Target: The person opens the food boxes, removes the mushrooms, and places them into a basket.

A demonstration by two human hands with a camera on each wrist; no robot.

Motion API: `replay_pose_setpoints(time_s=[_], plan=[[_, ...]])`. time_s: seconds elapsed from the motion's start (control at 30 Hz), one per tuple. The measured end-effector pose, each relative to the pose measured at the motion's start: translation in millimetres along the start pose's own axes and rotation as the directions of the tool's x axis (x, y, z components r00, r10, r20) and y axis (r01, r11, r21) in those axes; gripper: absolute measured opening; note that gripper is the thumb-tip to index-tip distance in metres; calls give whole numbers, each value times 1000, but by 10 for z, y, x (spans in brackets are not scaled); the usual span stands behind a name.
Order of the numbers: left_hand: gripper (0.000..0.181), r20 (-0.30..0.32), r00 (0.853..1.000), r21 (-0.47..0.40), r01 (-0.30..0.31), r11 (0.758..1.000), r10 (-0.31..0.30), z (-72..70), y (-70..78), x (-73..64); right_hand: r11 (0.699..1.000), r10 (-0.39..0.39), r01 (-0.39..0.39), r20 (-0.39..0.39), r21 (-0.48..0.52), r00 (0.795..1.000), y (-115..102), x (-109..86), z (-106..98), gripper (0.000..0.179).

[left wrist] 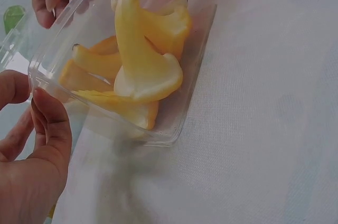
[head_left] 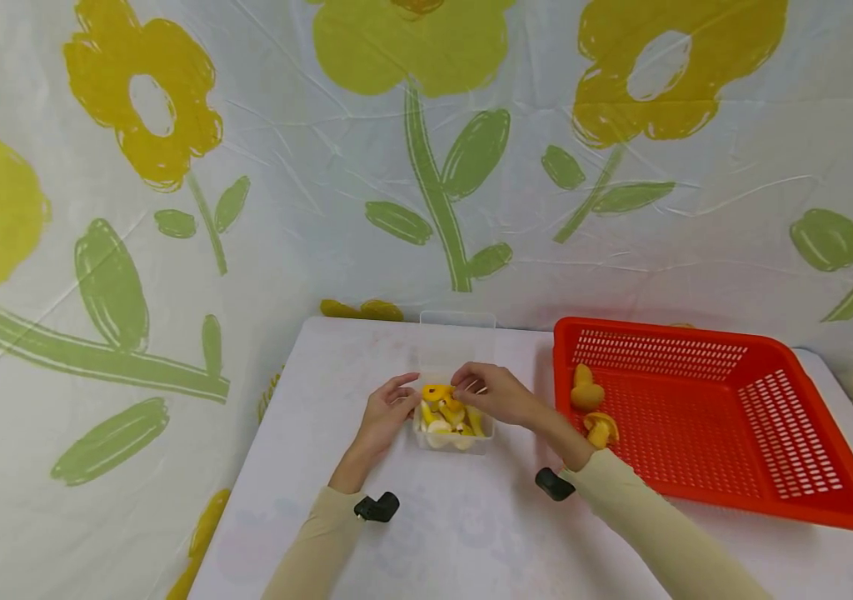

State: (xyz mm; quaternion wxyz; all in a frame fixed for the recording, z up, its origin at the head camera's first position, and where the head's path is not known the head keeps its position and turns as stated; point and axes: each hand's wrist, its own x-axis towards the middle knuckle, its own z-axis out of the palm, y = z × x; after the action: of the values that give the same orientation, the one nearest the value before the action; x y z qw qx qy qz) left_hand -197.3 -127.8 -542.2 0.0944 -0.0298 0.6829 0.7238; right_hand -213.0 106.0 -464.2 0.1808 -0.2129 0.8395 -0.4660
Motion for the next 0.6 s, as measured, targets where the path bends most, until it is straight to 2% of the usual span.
replay_pose_setpoints(time_s=[0.33,0.6], plan=[[41,6,1000,-3,14,1000,-14,-1,44,0,997,-2,3,10,-72,1000,54,137,202,17],[43,18,999,-13,28,1000,-28,-1,91,-29,987,-63,52,-70,-155,996,55,169,369,12]])
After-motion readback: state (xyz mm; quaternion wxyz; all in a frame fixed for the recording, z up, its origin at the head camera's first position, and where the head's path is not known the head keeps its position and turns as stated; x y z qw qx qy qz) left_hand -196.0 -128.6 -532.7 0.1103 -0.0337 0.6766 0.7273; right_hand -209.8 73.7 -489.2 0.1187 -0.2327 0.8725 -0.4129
